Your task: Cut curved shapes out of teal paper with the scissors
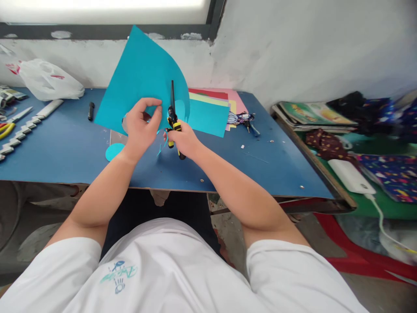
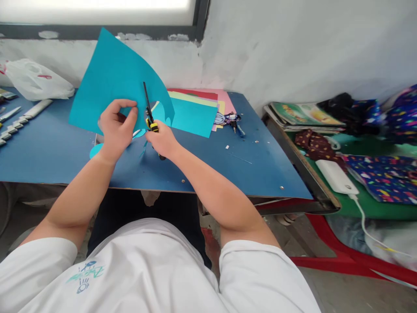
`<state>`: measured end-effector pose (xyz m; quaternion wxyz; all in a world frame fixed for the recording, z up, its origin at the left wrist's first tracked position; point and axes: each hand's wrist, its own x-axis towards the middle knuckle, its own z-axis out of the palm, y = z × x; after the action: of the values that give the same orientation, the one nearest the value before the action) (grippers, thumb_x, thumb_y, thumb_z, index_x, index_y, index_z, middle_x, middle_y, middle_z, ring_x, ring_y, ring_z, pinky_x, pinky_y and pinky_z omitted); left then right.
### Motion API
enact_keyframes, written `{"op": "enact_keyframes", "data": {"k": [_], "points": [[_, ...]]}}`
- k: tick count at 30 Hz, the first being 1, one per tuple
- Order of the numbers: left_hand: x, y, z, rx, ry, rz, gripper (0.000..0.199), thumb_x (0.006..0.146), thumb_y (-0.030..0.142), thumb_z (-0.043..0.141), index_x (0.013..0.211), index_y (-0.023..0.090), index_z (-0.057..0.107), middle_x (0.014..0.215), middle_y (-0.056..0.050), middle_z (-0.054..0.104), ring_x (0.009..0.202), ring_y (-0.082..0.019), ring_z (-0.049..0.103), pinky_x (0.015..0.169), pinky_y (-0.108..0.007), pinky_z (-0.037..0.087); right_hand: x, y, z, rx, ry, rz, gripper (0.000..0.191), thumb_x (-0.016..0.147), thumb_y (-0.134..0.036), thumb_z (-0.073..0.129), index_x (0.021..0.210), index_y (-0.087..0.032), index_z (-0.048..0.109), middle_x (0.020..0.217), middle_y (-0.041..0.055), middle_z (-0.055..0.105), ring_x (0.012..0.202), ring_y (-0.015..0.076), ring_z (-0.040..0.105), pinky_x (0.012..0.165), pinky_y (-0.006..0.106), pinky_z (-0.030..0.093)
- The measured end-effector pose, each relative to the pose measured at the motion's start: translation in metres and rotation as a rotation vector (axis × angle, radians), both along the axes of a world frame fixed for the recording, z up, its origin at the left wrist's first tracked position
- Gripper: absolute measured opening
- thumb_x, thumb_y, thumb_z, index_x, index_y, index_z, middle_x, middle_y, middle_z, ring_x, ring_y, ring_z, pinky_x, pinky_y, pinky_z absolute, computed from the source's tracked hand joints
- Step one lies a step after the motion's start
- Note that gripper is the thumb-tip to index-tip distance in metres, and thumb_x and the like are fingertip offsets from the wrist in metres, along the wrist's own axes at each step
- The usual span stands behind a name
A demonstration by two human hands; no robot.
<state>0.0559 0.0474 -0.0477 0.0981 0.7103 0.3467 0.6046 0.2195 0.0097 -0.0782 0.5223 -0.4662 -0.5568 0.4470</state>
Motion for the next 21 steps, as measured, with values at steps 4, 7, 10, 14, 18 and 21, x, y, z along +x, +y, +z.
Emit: {"op": "enact_keyframes", "data": {"k": [4, 7, 10, 14, 18, 21], "points": [[0.0005, -0.0010, 0.0008, 0.009, -0.014, -0.011, 0.048, 0.105, 0.076, 0.072, 0.109, 0.029, 0.083, 0.095, -0.005, 0.081, 0.070, -0.019, 0.066, 0.070, -0.039, 0.058, -0.0006, -0.0003, -0.0002, 0.006, 0.010, 0.012, 0.023, 0.077, -0.013, 0.071, 0.080, -0.027, 0.053, 0.081, 0.0010, 0.063, 0.079, 0.0223, 0.063, 0.071, 0.037, 0.052], [0.0012, -0.0030, 0.0011, 0.013, -0.012, -0.033, 0.050, 0.105, 0.076, 0.072, 0.108, 0.028, 0.083, 0.096, -0.005, 0.081, 0.074, -0.020, 0.069, 0.072, -0.038, 0.060, -0.0005, -0.0006, -0.0008, 0.019, 0.016, 0.019, 0.024, 0.080, -0.016, 0.074, 0.083, -0.027, 0.053, 0.083, 0.0010, 0.063, 0.080, 0.0225, 0.063, 0.072, 0.037, 0.054], [0.0019, -0.0049, 0.0009, 0.020, -0.003, -0.040, 0.047, 0.105, 0.073, 0.073, 0.107, 0.028, 0.083, 0.097, -0.005, 0.082, 0.074, -0.020, 0.070, 0.073, -0.038, 0.061, -0.0001, -0.0005, -0.0007, 0.029, 0.021, 0.011, 0.023, 0.082, -0.018, 0.075, 0.086, -0.027, 0.054, 0.083, 0.0010, 0.062, 0.079, 0.0223, 0.063, 0.071, 0.037, 0.054], [0.0021, -0.0048, 0.0006, 0.023, -0.001, -0.022, 0.041, 0.106, 0.068, 0.074, 0.107, 0.028, 0.083, 0.094, -0.005, 0.081, 0.072, -0.019, 0.069, 0.072, -0.037, 0.060, -0.0004, -0.0009, 0.0006, 0.037, -0.004, 0.008, 0.026, 0.084, -0.021, 0.077, 0.086, -0.028, 0.052, 0.082, 0.0005, 0.061, 0.080, 0.0224, 0.062, 0.071, 0.037, 0.054], [0.0020, -0.0039, 0.0008, 0.036, -0.013, -0.014, 0.043, 0.105, 0.070, 0.075, 0.104, 0.028, 0.082, 0.090, -0.004, 0.080, 0.069, -0.019, 0.068, 0.069, -0.037, 0.059, -0.0028, -0.0030, 0.0027, 0.027, -0.008, -0.017, 0.028, 0.085, -0.022, 0.078, 0.087, -0.029, 0.051, 0.081, 0.0004, 0.060, 0.082, 0.0234, 0.062, 0.073, 0.037, 0.055], [0.0019, -0.0046, 0.0013, 0.022, -0.001, -0.002, 0.040, 0.105, 0.067, 0.075, 0.106, 0.028, 0.082, 0.091, -0.004, 0.080, 0.069, -0.018, 0.067, 0.068, -0.036, 0.058, -0.0043, -0.0045, 0.0040, 0.023, 0.001, -0.022, 0.028, 0.085, -0.019, 0.076, 0.086, -0.028, 0.051, 0.080, -0.0002, 0.060, 0.081, 0.0231, 0.062, 0.074, 0.038, 0.054]]}}
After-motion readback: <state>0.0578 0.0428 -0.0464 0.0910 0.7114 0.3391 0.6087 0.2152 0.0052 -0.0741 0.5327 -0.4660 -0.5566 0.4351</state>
